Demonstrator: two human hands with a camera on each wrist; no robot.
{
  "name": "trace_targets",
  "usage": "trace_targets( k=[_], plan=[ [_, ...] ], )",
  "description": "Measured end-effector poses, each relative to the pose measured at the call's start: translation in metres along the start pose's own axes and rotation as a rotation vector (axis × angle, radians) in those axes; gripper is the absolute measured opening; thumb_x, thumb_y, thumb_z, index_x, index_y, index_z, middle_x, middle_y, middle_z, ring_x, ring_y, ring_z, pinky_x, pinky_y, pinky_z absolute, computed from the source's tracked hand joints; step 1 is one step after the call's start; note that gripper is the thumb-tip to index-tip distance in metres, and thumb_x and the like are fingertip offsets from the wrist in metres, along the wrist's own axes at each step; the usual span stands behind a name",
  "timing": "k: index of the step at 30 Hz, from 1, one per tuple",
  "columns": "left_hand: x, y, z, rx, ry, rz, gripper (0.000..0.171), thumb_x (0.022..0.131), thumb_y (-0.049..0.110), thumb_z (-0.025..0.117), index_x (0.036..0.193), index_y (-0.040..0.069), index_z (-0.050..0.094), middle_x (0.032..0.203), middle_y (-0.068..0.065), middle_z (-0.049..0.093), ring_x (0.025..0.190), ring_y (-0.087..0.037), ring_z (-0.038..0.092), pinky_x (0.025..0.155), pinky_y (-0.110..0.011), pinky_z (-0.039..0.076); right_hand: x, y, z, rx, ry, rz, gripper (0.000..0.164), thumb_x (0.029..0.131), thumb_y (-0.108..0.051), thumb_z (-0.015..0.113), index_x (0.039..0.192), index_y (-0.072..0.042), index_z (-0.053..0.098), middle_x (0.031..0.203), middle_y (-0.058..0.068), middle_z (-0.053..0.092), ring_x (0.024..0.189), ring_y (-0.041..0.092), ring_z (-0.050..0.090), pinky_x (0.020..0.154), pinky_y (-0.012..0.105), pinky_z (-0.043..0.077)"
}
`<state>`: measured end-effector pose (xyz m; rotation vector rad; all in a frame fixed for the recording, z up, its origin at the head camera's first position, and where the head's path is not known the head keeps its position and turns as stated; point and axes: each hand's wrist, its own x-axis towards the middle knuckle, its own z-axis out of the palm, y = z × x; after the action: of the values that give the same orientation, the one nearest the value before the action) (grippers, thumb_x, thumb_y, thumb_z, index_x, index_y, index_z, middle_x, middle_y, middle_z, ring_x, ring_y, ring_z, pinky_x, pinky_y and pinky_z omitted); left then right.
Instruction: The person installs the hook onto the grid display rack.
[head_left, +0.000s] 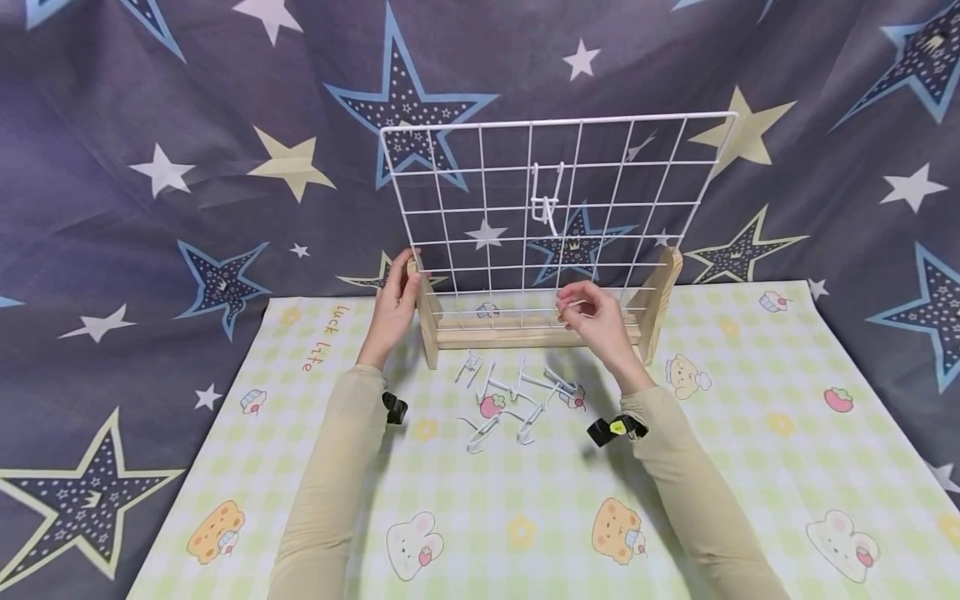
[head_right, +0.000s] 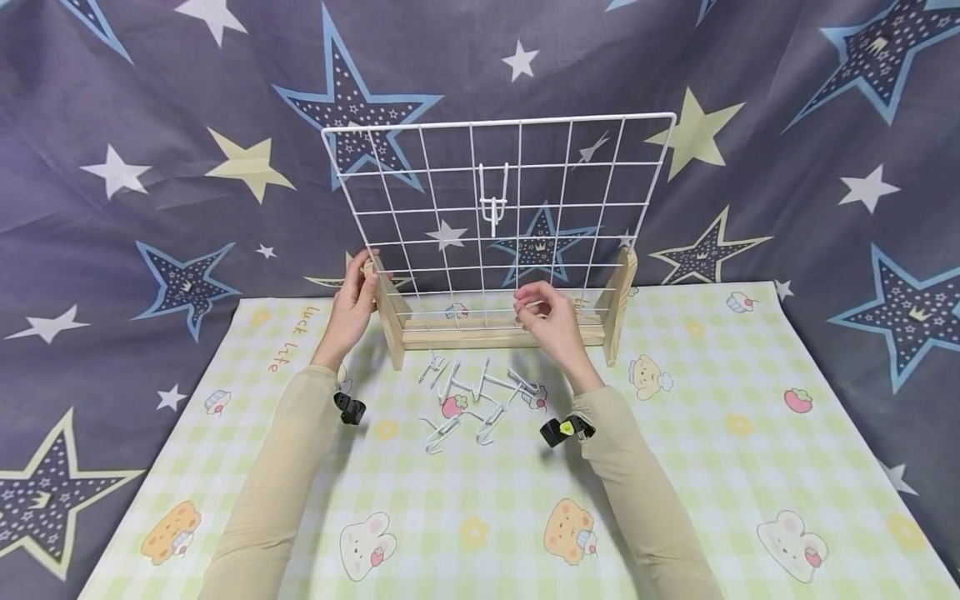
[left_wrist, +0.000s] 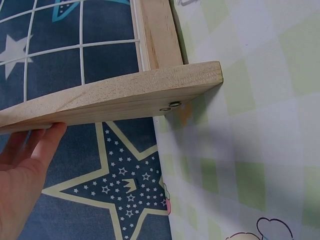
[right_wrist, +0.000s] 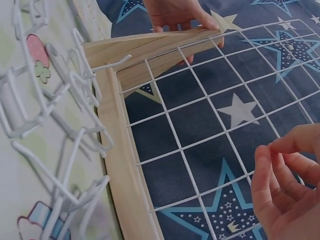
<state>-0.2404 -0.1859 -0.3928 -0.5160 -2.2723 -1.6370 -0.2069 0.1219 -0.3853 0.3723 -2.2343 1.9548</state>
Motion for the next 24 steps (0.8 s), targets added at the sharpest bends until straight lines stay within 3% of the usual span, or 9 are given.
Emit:
trace_targets(
  k=[6,10,15,21,24],
  plan=[
    [-0.001,0.000,-0.001,0.001,-0.004,-0.002,0.044,0.105,0.010,0.040,0.146,-0.003,0.031,0.125,-0.033,0.055,0.118,-0.045,0.051,0.101,-0.045,0.042,-0.004,0.003,0.001,-0.028,-0.023,0.011,0.019,0.086,0.014,0.055,0.104,0.019,0.057,0.095,0.038,0.059,0.066,0.017,0.062,0.061,0.029,0.056],
    [-0.001,0.000,-0.002,-0.003,0.000,0.006,0.044,0.104,0.011,0.041,0.146,-0.003,0.032,0.124,-0.035,0.054,0.117,-0.046,0.052,0.100,-0.047,0.043,-0.006,0.006,0.001,-0.040,-0.048,0.040,0.019,0.087,0.014,0.056,0.105,0.019,0.057,0.096,0.036,0.060,0.070,0.024,0.063,0.063,0.031,0.057],
    [-0.001,0.000,-0.002,-0.001,0.004,0.002,0.044,0.104,0.010,0.041,0.145,-0.004,0.033,0.123,-0.034,0.055,0.116,-0.044,0.053,0.099,-0.047,0.044,-0.006,0.026,0.002,-0.061,-0.092,0.051,0.019,0.086,0.012,0.059,0.105,0.015,0.059,0.095,0.029,0.062,0.072,0.025,0.063,0.066,0.029,0.056],
    [0.000,0.001,0.000,-0.018,-0.007,0.006,0.044,0.105,0.008,0.039,0.145,-0.005,0.030,0.126,-0.034,0.053,0.118,-0.046,0.051,0.101,-0.047,0.042,-0.005,0.053,0.001,-0.123,-0.153,-0.033,0.019,0.080,0.018,0.057,0.098,0.016,0.060,0.088,0.029,0.063,0.072,0.027,0.060,0.063,0.019,0.051],
    [0.000,0.000,0.000,-0.015,-0.011,0.004,0.044,0.105,0.009,0.039,0.146,-0.004,0.030,0.126,-0.035,0.053,0.118,-0.047,0.050,0.100,-0.047,0.043,-0.008,0.058,0.000,-0.174,-0.192,-0.050,0.019,0.079,0.018,0.058,0.097,0.014,0.061,0.088,0.026,0.064,0.075,0.028,0.060,0.067,0.021,0.051]
  ],
)
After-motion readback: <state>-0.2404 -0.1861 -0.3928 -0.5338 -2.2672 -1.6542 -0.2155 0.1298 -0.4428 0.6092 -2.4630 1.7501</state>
